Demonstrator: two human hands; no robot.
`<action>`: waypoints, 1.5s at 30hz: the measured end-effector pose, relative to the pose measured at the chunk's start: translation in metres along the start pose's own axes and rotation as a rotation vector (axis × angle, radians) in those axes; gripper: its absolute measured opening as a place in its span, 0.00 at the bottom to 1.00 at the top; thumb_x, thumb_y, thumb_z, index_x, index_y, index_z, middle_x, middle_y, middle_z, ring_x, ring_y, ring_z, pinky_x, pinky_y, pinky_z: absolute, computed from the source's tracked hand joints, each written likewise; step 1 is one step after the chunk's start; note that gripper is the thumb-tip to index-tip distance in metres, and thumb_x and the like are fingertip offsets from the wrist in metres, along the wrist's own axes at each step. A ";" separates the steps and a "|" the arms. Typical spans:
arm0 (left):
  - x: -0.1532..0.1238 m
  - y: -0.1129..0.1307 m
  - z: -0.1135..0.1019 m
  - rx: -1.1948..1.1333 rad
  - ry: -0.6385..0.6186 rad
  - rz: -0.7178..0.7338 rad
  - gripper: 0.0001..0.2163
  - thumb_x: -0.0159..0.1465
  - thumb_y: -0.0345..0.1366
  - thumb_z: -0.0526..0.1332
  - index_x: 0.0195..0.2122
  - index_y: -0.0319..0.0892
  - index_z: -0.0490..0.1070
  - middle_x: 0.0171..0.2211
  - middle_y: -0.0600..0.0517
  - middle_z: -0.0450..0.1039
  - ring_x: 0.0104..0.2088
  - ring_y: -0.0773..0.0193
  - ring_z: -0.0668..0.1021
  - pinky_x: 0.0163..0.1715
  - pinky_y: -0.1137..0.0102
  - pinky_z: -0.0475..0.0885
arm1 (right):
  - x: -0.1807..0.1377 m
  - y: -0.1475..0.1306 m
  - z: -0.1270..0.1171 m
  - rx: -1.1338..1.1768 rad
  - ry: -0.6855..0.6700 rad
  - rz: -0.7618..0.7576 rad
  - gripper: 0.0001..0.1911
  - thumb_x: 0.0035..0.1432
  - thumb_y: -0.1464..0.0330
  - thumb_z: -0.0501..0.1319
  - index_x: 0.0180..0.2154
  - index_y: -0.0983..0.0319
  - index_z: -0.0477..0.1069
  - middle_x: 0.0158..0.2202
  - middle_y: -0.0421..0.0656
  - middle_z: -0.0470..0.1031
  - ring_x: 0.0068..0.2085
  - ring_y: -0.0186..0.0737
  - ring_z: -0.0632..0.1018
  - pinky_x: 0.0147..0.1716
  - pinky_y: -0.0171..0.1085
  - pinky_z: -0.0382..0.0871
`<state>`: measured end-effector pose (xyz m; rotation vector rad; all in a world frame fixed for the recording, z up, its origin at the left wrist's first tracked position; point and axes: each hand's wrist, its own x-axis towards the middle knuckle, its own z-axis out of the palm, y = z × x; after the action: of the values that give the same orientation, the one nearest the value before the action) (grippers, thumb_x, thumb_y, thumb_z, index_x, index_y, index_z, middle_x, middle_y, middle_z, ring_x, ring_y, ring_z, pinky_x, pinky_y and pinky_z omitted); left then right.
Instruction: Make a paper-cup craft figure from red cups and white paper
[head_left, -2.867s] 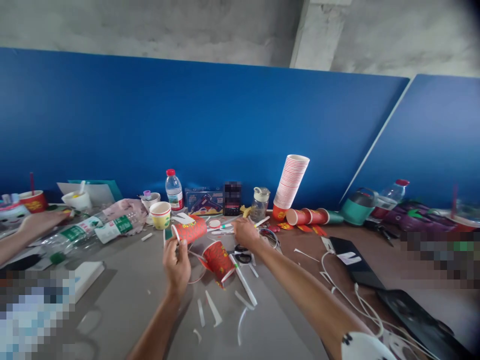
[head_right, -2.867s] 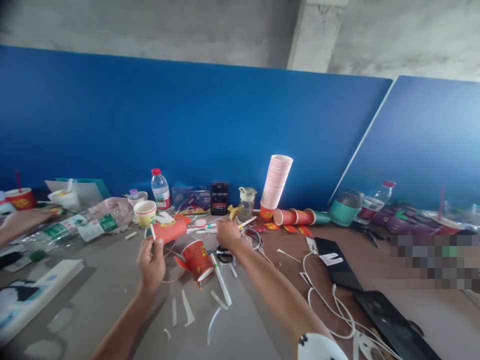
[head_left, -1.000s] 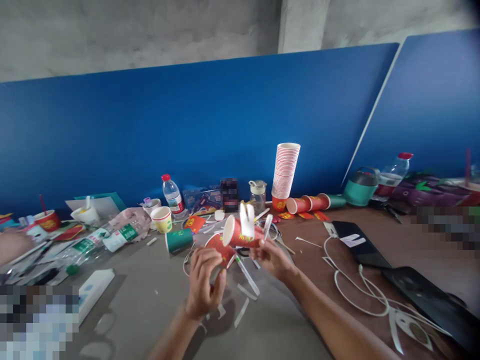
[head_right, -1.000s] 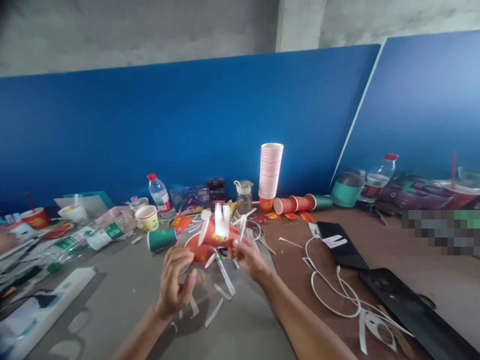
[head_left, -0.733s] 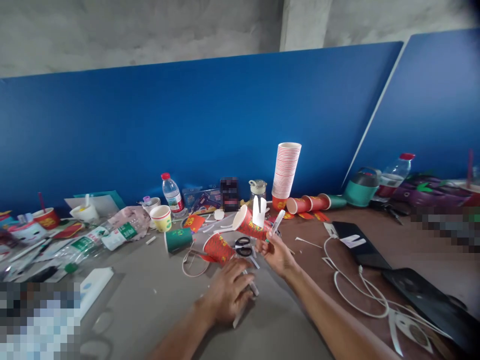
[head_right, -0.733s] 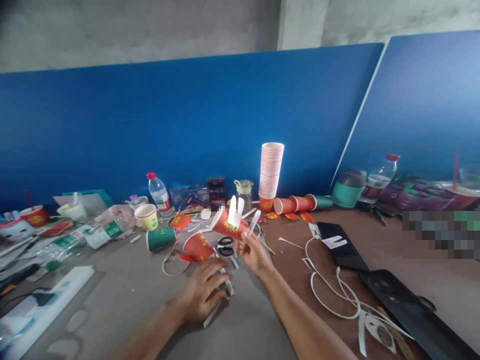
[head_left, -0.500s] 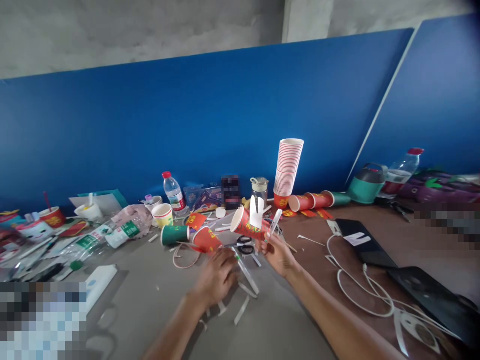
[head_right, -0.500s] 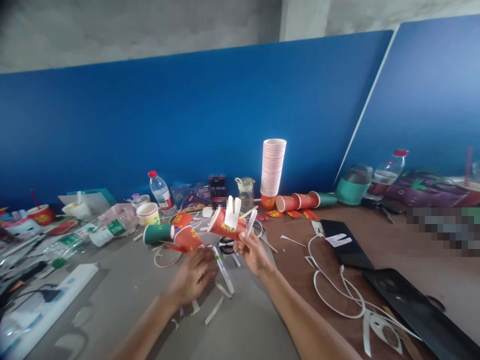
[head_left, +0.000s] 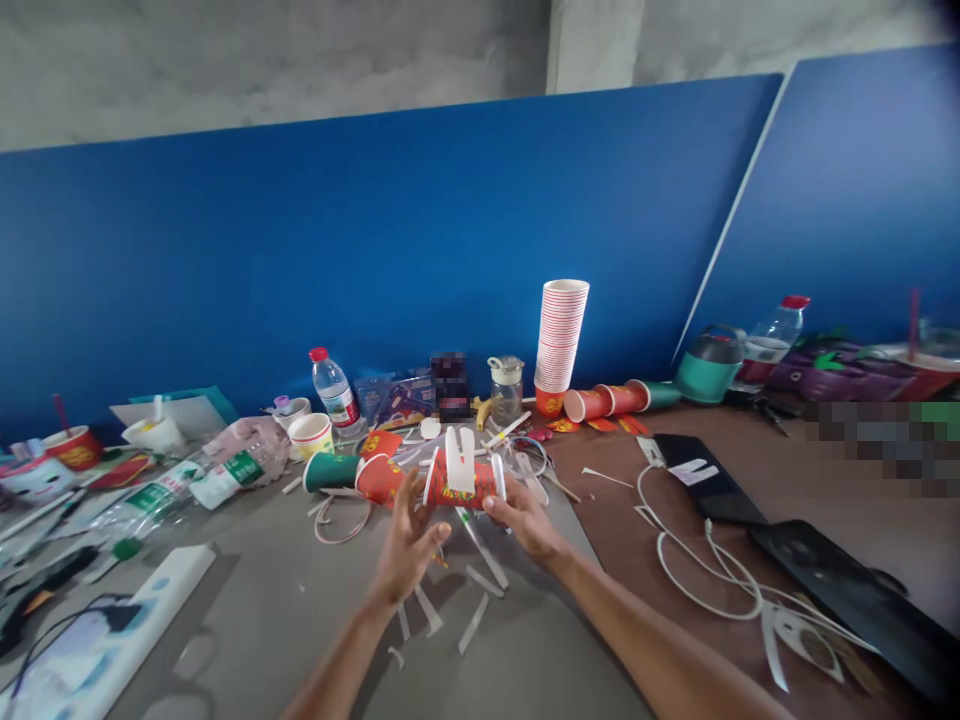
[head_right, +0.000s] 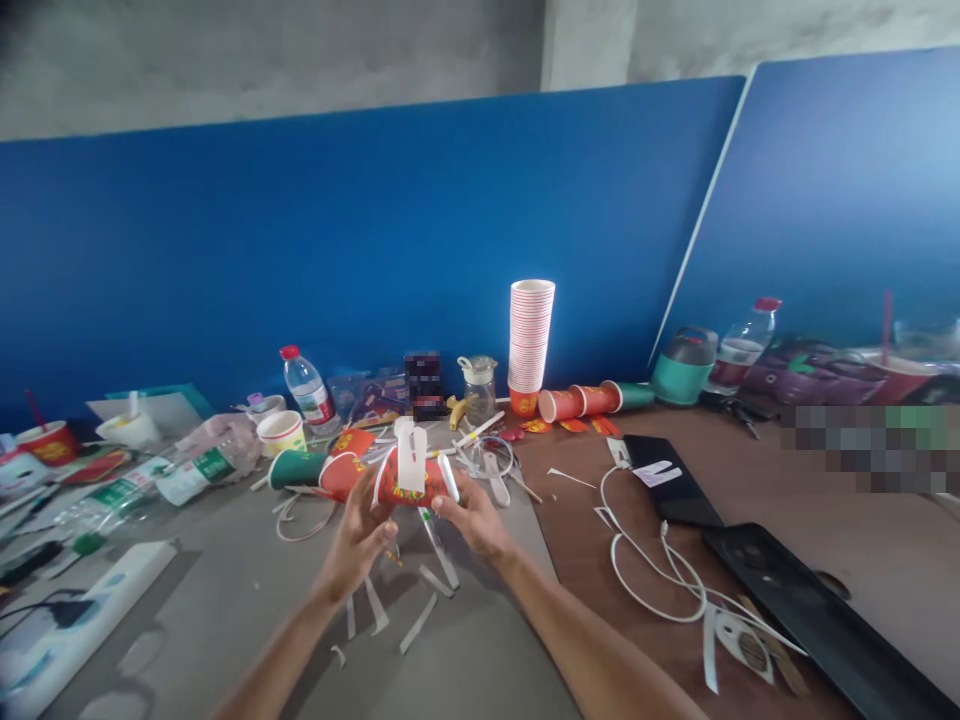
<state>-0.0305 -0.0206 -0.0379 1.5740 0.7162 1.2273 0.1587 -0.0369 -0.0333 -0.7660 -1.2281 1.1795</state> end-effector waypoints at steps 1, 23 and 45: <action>-0.001 -0.002 0.002 0.009 0.014 0.004 0.39 0.56 0.46 0.64 0.64 0.50 0.45 0.64 0.43 0.53 0.60 0.50 0.65 0.57 0.57 0.64 | 0.000 0.000 0.001 -0.007 -0.022 -0.009 0.27 0.50 0.51 0.64 0.47 0.60 0.71 0.33 0.42 0.75 0.33 0.40 0.74 0.39 0.39 0.69; 0.000 -0.022 -0.008 0.507 0.249 -0.004 0.18 0.60 0.41 0.58 0.51 0.41 0.62 0.48 0.43 0.71 0.47 0.54 0.75 0.48 0.56 0.70 | -0.010 0.022 -0.010 -0.604 0.339 -0.044 0.22 0.59 0.60 0.54 0.53 0.59 0.64 0.45 0.47 0.72 0.44 0.45 0.73 0.44 0.44 0.66; -0.011 0.001 0.000 0.687 0.238 0.259 0.24 0.63 0.39 0.56 0.61 0.44 0.55 0.57 0.42 0.63 0.59 0.51 0.65 0.58 0.52 0.61 | -0.012 0.017 0.000 -0.909 0.132 -0.379 0.14 0.61 0.73 0.52 0.46 0.59 0.72 0.38 0.47 0.74 0.40 0.43 0.73 0.39 0.41 0.67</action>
<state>-0.0337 -0.0308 -0.0416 2.1476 1.2061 1.4639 0.1557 -0.0439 -0.0531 -1.1712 -1.7089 0.2097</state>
